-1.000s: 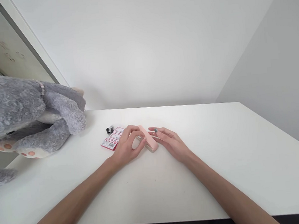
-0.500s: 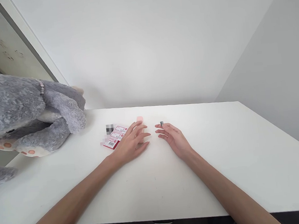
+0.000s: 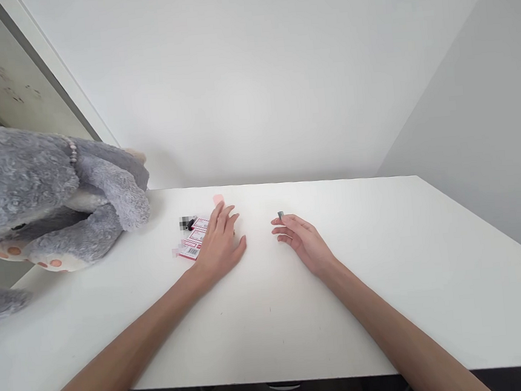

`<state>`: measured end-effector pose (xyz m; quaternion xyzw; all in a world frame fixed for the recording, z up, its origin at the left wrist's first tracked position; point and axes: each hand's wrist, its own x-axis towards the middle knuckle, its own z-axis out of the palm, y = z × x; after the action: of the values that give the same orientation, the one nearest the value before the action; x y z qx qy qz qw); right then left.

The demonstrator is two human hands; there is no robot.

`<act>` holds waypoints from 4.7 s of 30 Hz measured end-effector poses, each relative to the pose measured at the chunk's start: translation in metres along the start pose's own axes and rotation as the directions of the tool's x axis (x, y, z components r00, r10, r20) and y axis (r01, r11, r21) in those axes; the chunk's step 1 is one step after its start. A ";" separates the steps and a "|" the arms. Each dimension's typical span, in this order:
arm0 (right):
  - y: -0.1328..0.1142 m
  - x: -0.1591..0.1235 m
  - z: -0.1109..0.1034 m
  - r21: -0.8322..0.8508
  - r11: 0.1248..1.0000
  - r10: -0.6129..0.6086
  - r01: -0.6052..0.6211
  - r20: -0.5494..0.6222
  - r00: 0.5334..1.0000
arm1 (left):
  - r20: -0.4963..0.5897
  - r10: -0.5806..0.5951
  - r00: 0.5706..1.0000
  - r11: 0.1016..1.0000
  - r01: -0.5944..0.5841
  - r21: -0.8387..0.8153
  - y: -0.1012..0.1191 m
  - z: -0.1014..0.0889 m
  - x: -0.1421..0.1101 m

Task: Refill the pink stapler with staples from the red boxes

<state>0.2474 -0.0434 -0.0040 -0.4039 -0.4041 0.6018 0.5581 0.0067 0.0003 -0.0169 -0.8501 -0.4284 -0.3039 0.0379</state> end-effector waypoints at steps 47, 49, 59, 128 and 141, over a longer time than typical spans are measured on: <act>-0.001 -0.001 0.001 -0.011 1.000 0.004 -0.004 0.022 1.000 | -0.061 -0.194 0.979 0.981 0.192 -0.033 0.016 0.001 -0.006; -0.001 -0.001 0.001 -0.011 1.000 0.004 -0.003 0.026 1.000 | -0.051 -0.167 0.985 0.986 0.165 -0.038 0.020 0.001 -0.007; 0.000 0.001 0.000 0.039 0.999 0.022 -0.023 0.030 0.999 | 0.111 0.073 0.991 0.994 -0.063 -0.087 0.041 -0.004 -0.011; -0.006 0.001 0.001 0.154 0.986 0.063 -0.061 -0.006 0.998 | 0.191 0.172 0.966 0.949 -0.110 -0.295 0.025 -0.013 0.000; -0.007 -0.001 0.002 0.150 0.987 0.064 -0.063 -0.005 0.998 | 0.233 -0.078 0.969 0.992 0.100 -0.082 0.023 -0.014 0.002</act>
<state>0.2479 -0.0442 0.0032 -0.3765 -0.3417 0.6459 0.5695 0.0182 -0.0175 0.0005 -0.8603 -0.4530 -0.2249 -0.0650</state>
